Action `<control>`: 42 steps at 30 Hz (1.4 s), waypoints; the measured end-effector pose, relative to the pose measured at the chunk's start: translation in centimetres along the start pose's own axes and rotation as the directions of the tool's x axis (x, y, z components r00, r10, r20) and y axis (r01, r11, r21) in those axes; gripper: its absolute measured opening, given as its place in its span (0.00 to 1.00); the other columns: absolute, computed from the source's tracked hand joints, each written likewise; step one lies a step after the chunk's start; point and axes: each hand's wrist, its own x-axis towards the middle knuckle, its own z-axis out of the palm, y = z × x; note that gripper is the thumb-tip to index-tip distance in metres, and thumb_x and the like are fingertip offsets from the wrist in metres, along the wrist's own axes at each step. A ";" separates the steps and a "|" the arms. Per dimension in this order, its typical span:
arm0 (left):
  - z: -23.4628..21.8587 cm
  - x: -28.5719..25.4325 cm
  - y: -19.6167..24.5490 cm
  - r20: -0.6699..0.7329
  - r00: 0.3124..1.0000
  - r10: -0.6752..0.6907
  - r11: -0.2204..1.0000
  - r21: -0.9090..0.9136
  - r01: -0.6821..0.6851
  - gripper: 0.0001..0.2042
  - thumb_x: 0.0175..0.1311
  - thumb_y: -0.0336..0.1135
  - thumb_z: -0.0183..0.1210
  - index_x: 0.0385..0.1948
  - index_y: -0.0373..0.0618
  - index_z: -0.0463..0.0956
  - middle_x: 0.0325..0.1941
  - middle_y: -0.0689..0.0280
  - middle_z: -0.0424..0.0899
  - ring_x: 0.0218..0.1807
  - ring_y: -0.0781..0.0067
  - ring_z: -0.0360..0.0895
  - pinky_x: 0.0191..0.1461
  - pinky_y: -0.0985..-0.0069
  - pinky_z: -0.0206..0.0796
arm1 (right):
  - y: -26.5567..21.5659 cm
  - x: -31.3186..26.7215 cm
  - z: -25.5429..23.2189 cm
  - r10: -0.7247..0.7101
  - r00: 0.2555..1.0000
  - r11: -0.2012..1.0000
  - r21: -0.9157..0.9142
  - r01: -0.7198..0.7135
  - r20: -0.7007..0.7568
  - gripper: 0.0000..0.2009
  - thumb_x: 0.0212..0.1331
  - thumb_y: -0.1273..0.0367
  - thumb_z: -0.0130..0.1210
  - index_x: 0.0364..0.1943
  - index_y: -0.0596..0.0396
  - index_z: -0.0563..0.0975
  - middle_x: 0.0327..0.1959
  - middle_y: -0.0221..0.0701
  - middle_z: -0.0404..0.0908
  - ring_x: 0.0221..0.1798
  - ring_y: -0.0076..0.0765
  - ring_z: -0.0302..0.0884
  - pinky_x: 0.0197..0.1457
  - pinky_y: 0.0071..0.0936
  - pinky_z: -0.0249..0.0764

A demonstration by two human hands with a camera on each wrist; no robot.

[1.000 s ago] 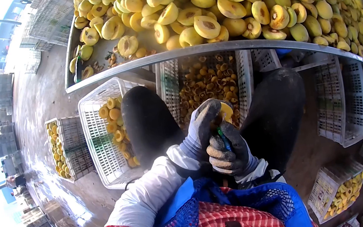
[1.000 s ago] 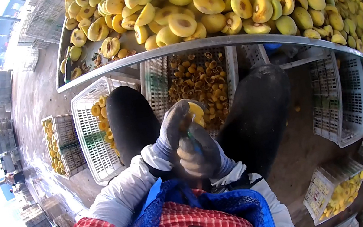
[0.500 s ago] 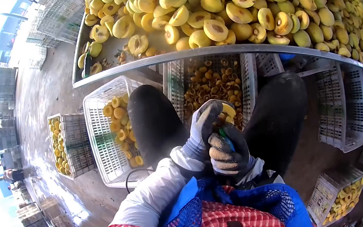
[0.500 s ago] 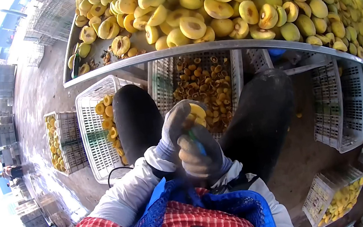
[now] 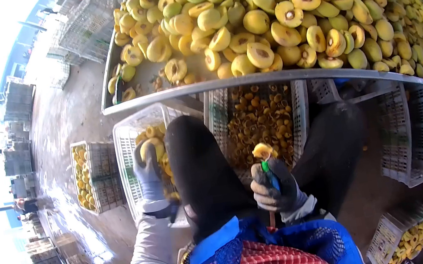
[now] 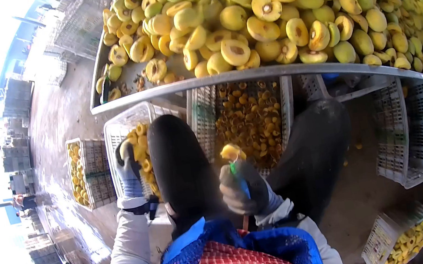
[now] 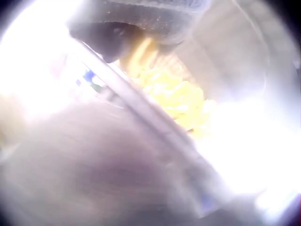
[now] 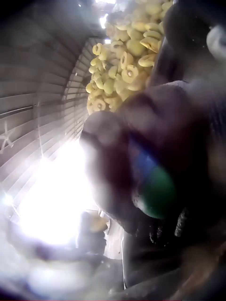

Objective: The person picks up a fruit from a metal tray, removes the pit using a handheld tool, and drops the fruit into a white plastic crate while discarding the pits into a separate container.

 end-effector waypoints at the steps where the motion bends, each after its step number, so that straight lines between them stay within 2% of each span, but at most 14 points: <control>1: -3.8 4.1 -7.1 -0.014 0.991 0.135 0.945 0.302 -0.125 0.25 0.55 0.41 0.64 0.51 0.38 0.69 0.40 0.61 0.77 0.36 0.73 0.75 0.39 0.76 0.72 | 0.1 0.0 0.2 -0.007 1.000 0.999 0.033 0.007 -0.009 0.23 0.65 0.46 0.38 0.42 0.50 0.71 0.17 0.25 0.65 0.13 0.21 0.59 0.12 0.20 0.59; 5: 3.8 4.0 4.7 0.108 0.903 0.415 0.729 0.555 -0.401 0.24 0.53 0.40 0.66 0.52 0.43 0.72 0.38 0.63 0.78 0.30 0.77 0.73 0.36 0.78 0.68 | -0.4 0.7 0.7 -0.082 0.992 0.979 -0.194 0.063 -0.092 0.22 0.66 0.50 0.41 0.51 0.52 0.68 0.18 0.24 0.62 0.13 0.18 0.56 0.13 0.17 0.56; 7: 8.7 6.7 9.3 0.178 0.965 0.195 0.828 0.498 -0.259 0.21 0.51 0.41 0.66 0.48 0.46 0.75 0.36 0.61 0.81 0.34 0.72 0.77 0.39 0.75 0.68 | -0.3 1.5 2.4 -0.156 0.954 0.957 -0.278 0.081 -0.258 0.19 0.67 0.56 0.43 0.54 0.53 0.67 0.20 0.27 0.66 0.14 0.19 0.58 0.18 0.18 0.60; 11: 15.4 17.4 6.1 0.473 0.866 0.158 0.304 0.811 -0.499 0.29 0.48 0.53 0.65 0.52 0.53 0.70 0.51 0.58 0.76 0.52 0.57 0.74 0.54 0.64 0.66 | -1.1 2.3 2.8 -0.314 0.877 0.862 -0.497 0.102 -0.364 0.16 0.67 0.61 0.45 0.54 0.53 0.67 0.21 0.27 0.68 0.14 0.20 0.59 0.22 0.17 0.63; 18: 16.5 13.9 5.8 0.541 0.826 0.156 0.907 0.254 -0.337 0.18 0.50 0.30 0.66 0.42 0.37 0.73 0.32 0.61 0.81 0.35 0.77 0.76 0.40 0.77 0.70 | -3.2 3.0 3.0 -0.288 0.866 0.948 -0.250 0.198 -0.409 0.19 0.68 0.53 0.40 0.45 0.55 0.70 0.16 0.25 0.66 0.11 0.21 0.59 0.13 0.18 0.57; 20: 16.4 8.4 6.4 0.525 0.820 0.229 0.942 0.094 -0.323 0.18 0.54 0.28 0.62 0.45 0.36 0.69 0.41 0.60 0.76 0.38 0.73 0.75 0.44 0.77 0.70 | -3.8 3.4 3.9 -0.174 0.985 0.983 0.054 0.174 0.001 0.22 0.68 0.50 0.37 0.43 0.56 0.70 0.16 0.26 0.68 0.11 0.21 0.61 0.12 0.18 0.59; 22: 16.6 1.8 8.5 0.576 0.815 -0.058 0.948 -0.223 0.225 0.20 0.57 0.29 0.61 0.49 0.35 0.65 0.44 0.59 0.73 0.43 0.70 0.75 0.47 0.74 0.72 | -4.5 4.5 3.8 -0.179 0.982 0.984 -0.017 0.179 -0.054 0.22 0.68 0.50 0.38 0.42 0.57 0.71 0.20 0.27 0.70 0.15 0.21 0.65 0.15 0.18 0.63; 25: 17.2 -1.6 6.7 0.388 0.921 -0.044 0.924 -0.334 0.185 0.14 0.59 0.31 0.59 0.44 0.37 0.69 0.39 0.63 0.75 0.37 0.76 0.74 0.43 0.78 0.70 | -4.8 5.3 0.4 -0.367 0.911 0.929 -0.134 0.346 -0.191 0.20 0.68 0.54 0.39 0.42 0.57 0.72 0.28 0.27 0.74 0.26 0.21 0.71 0.26 0.17 0.70; 28: 16.4 -2.4 6.2 0.277 0.961 0.021 0.992 -0.122 0.013 0.16 0.60 0.32 0.58 0.47 0.36 0.69 0.42 0.62 0.74 0.41 0.75 0.74 0.45 0.79 0.69 | -4.1 4.9 2.5 -0.662 0.618 0.640 -0.748 0.173 -0.424 0.12 0.67 0.63 0.46 0.40 0.58 0.74 0.29 0.29 0.74 0.29 0.26 0.72 0.32 0.22 0.70; 30: 16.5 -3.8 7.4 0.311 0.950 0.010 0.976 -0.210 0.059 0.20 0.60 0.31 0.58 0.52 0.35 0.65 0.43 0.61 0.73 0.41 0.76 0.73 0.47 0.81 0.68 | -3.1 5.1 3.1 -0.819 0.572 0.109 -0.990 0.089 -0.039 0.10 0.65 0.65 0.48 0.40 0.59 0.73 0.27 0.33 0.74 0.28 0.31 0.73 0.31 0.26 0.69; 34: 16.4 -5.1 6.5 0.372 0.917 0.146 0.989 -0.078 -0.125 0.20 0.64 0.30 0.54 0.56 0.34 0.65 0.47 0.61 0.75 0.45 0.76 0.72 0.51 0.81 0.64 | -2.5 5.9 2.7 -0.665 0.483 -0.663 -0.748 -0.031 0.569 0.09 0.63 0.68 0.49 0.40 0.61 0.71 0.24 0.41 0.73 0.26 0.47 0.73 0.30 0.34 0.68; 35: 16.0 -5.6 5.2 0.434 0.901 -0.016 0.944 -0.291 0.157 0.18 0.64 0.30 0.53 0.54 0.34 0.66 0.47 0.61 0.75 0.46 0.76 0.71 0.52 0.80 0.63 | -2.5 5.9 2.7 -0.554 0.461 -0.808 -0.582 -0.096 0.693 0.10 0.63 0.68 0.49 0.41 0.61 0.71 0.23 0.42 0.73 0.26 0.50 0.73 0.30 0.36 0.68; 36: 16.0 -6.2 6.0 0.428 0.902 -0.053 0.969 -0.196 0.150 0.16 0.65 0.32 0.53 0.51 0.35 0.68 0.47 0.61 0.75 0.48 0.76 0.70 0.52 0.80 0.63 | -2.0 5.3 3.3 -0.773 0.593 -0.331 -0.940 -0.076 0.224 0.09 0.62 0.68 0.48 0.40 0.61 0.70 0.25 0.45 0.74 0.29 0.55 0.74 0.31 0.40 0.69; 42: 16.0 -7.9 6.2 0.379 0.924 0.053 0.991 -0.135 -0.001 0.14 0.67 0.37 0.52 0.45 0.37 0.67 0.42 0.62 0.73 0.42 0.77 0.70 0.49 0.78 0.64 | -1.0 4.3 4.1 -0.792 0.531 -0.422 -0.898 -0.121 0.301 0.09 0.63 0.68 0.47 0.40 0.61 0.70 0.27 0.46 0.74 0.30 0.56 0.74 0.31 0.41 0.69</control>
